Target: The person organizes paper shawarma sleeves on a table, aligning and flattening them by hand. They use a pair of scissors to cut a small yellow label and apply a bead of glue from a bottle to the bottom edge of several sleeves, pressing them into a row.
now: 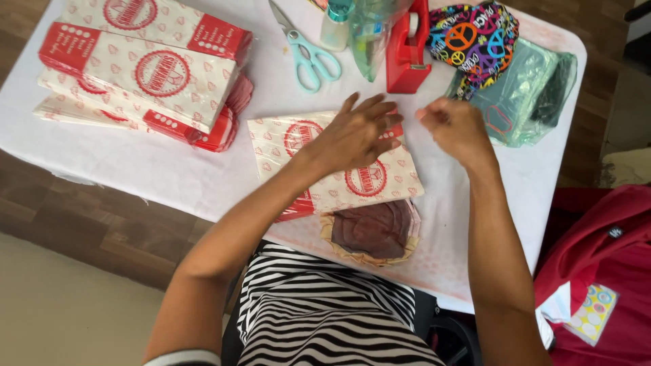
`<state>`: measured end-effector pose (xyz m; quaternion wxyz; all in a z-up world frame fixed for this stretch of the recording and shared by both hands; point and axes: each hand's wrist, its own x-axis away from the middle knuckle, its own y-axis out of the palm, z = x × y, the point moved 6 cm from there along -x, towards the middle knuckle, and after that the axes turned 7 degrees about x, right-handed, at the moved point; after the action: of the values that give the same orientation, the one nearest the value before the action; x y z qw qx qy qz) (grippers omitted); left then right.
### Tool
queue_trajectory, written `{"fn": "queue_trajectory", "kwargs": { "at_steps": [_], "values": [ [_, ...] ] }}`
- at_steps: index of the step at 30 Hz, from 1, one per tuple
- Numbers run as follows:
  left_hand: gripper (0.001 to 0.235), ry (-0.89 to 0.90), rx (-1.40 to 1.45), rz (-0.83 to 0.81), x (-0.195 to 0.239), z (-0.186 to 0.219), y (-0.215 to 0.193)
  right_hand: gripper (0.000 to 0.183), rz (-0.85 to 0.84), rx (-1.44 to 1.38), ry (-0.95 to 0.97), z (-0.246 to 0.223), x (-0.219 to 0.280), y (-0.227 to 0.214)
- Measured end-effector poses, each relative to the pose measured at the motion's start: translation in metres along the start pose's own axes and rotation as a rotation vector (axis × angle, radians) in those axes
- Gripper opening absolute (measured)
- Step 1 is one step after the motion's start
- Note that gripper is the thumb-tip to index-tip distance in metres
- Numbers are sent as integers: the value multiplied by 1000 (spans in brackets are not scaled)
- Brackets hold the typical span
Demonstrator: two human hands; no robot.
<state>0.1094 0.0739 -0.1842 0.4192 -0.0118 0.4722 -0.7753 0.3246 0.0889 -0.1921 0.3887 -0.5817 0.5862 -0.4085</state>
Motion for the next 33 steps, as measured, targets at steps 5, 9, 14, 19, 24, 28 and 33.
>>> {"fn": "queue_trajectory", "kwargs": {
  "at_steps": [5,9,14,19,24,28,33],
  "values": [
    [46,38,-92,-419,-59,-26,57,40,-365,-189,148,-26,75,3],
    [58,53,-129,-731,-82,-34,72,53,-330,-581,229,-5,105,37],
    [55,-168,-53,-875,-91,12,-37,26,-120,-840,211,-33,110,-11],
    [45,14,-4,-680,-81,60,-150,27,136,-862,43,-94,106,-106],
    [44,76,61,-278,-47,110,-231,30,272,-614,-299,-146,113,-177],
    [49,137,-50,-141,-29,97,-227,27,306,-590,-400,-157,104,-179],
    [56,12,-147,-150,-23,84,-212,48,102,-532,-370,-164,95,-167]
  ]
}}
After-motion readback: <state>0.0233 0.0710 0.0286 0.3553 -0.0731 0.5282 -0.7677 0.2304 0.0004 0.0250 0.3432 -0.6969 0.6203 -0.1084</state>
